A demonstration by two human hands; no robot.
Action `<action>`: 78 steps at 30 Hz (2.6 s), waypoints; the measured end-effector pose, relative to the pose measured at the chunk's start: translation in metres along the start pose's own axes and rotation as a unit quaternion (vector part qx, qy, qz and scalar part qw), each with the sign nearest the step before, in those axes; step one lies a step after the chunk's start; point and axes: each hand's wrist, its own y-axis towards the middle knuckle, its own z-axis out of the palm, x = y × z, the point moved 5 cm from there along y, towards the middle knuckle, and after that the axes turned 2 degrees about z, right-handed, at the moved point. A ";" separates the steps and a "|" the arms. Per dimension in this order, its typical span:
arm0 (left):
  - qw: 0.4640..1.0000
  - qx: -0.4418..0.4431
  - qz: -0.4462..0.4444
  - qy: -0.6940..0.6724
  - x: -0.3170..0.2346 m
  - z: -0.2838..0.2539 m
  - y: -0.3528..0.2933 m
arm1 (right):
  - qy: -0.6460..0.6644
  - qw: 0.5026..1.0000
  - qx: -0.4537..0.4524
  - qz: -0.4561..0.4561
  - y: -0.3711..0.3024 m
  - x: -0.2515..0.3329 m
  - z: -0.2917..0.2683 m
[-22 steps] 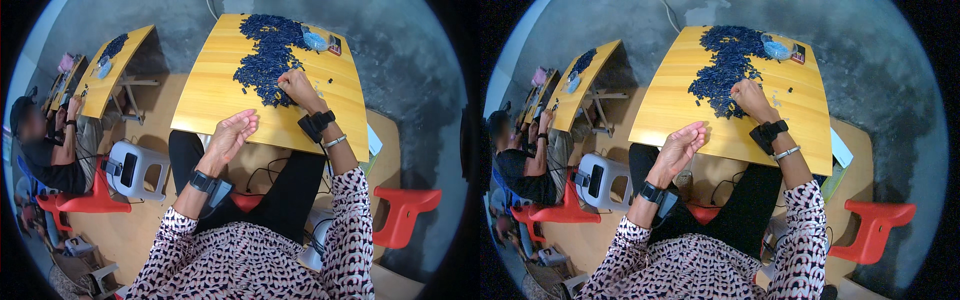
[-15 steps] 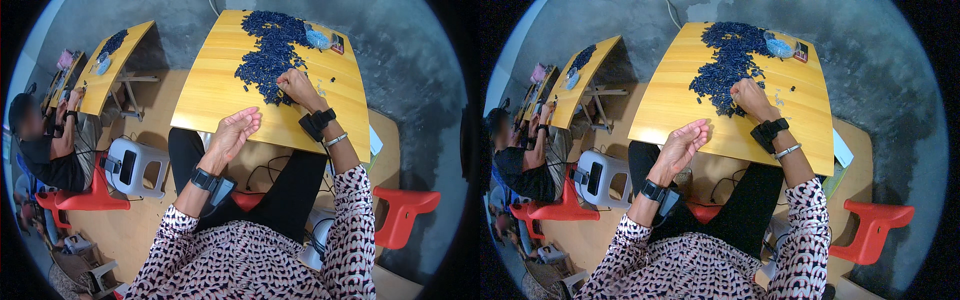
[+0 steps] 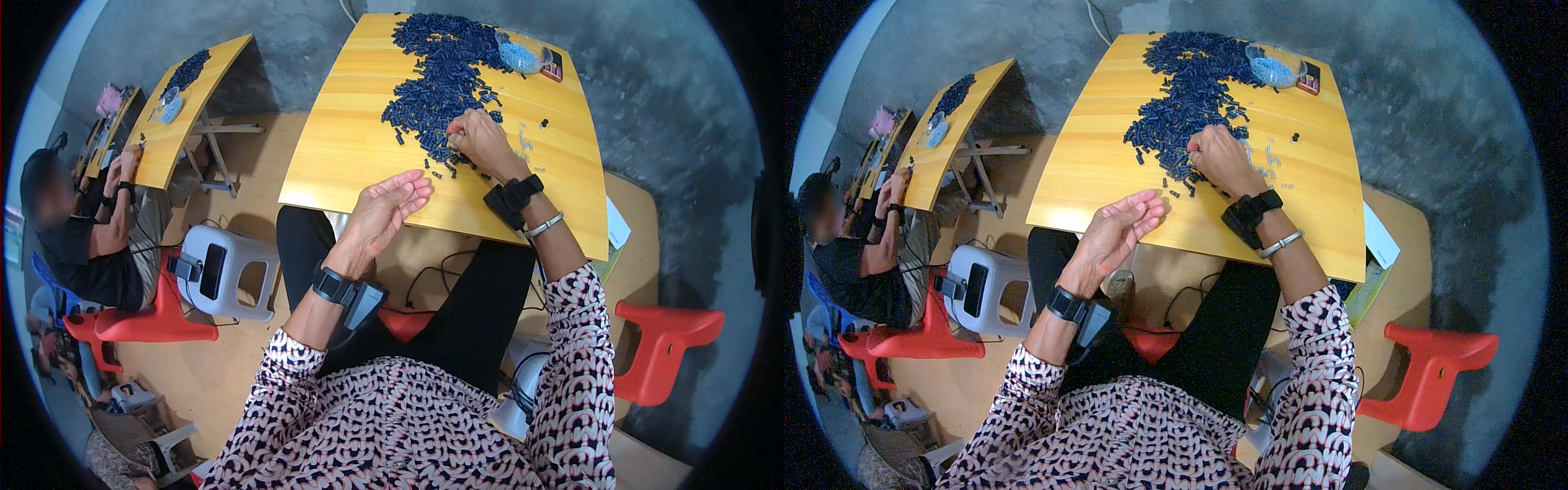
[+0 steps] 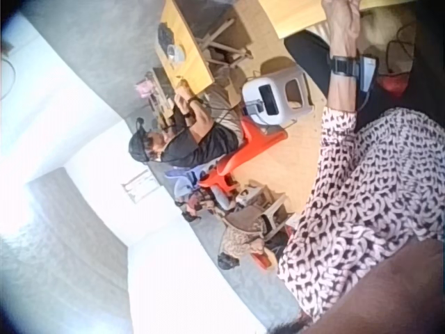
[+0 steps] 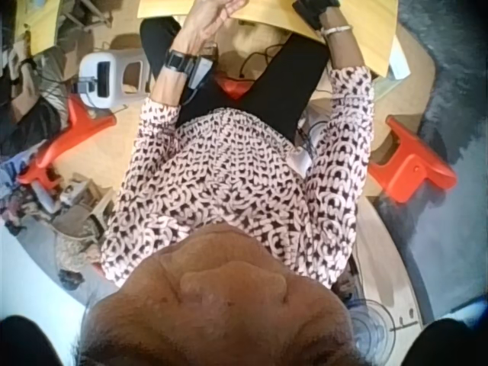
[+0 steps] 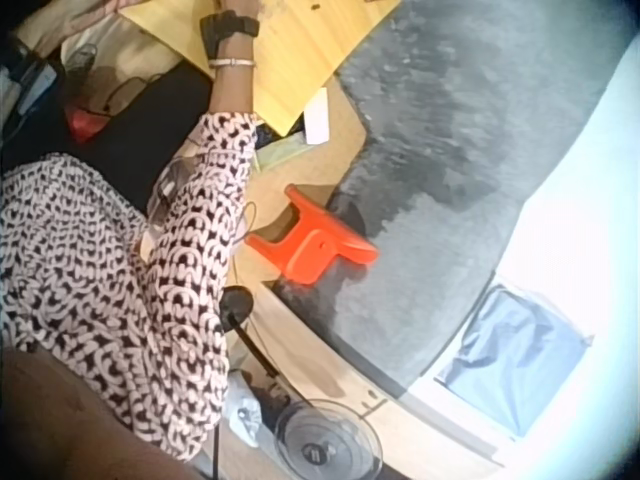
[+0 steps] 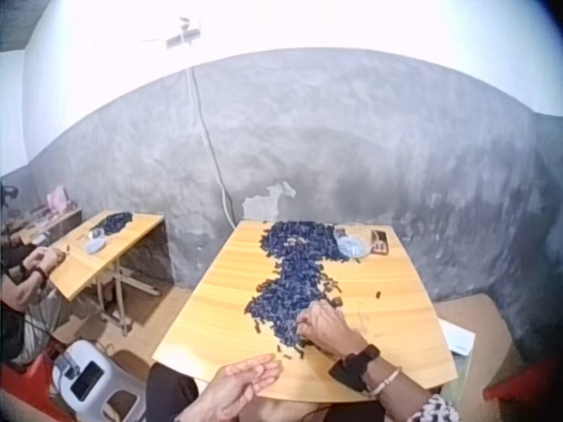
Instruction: Manually assemble small plastic black components by snapping them together and sorting into a red bowl.
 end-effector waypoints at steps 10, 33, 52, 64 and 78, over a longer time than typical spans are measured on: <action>0.999 0.002 -0.020 0.034 0.000 0.004 0.010 | 0.169 0.983 -0.046 0.050 -0.012 -0.024 -0.027; 0.998 0.018 -0.038 0.037 0.004 0.012 0.020 | 0.546 0.800 0.115 0.220 -0.084 -0.019 -0.013; 0.992 0.018 -0.016 0.126 0.016 0.027 0.010 | 0.462 0.886 0.021 0.037 -0.098 0.031 -0.004; 0.991 0.077 -0.058 0.091 0.023 0.040 0.011 | 0.331 0.942 -0.038 0.048 -0.096 0.009 -0.040; 0.996 0.056 -0.066 0.004 0.024 0.042 0.017 | 0.029 0.988 -0.105 0.110 -0.040 -0.134 -0.112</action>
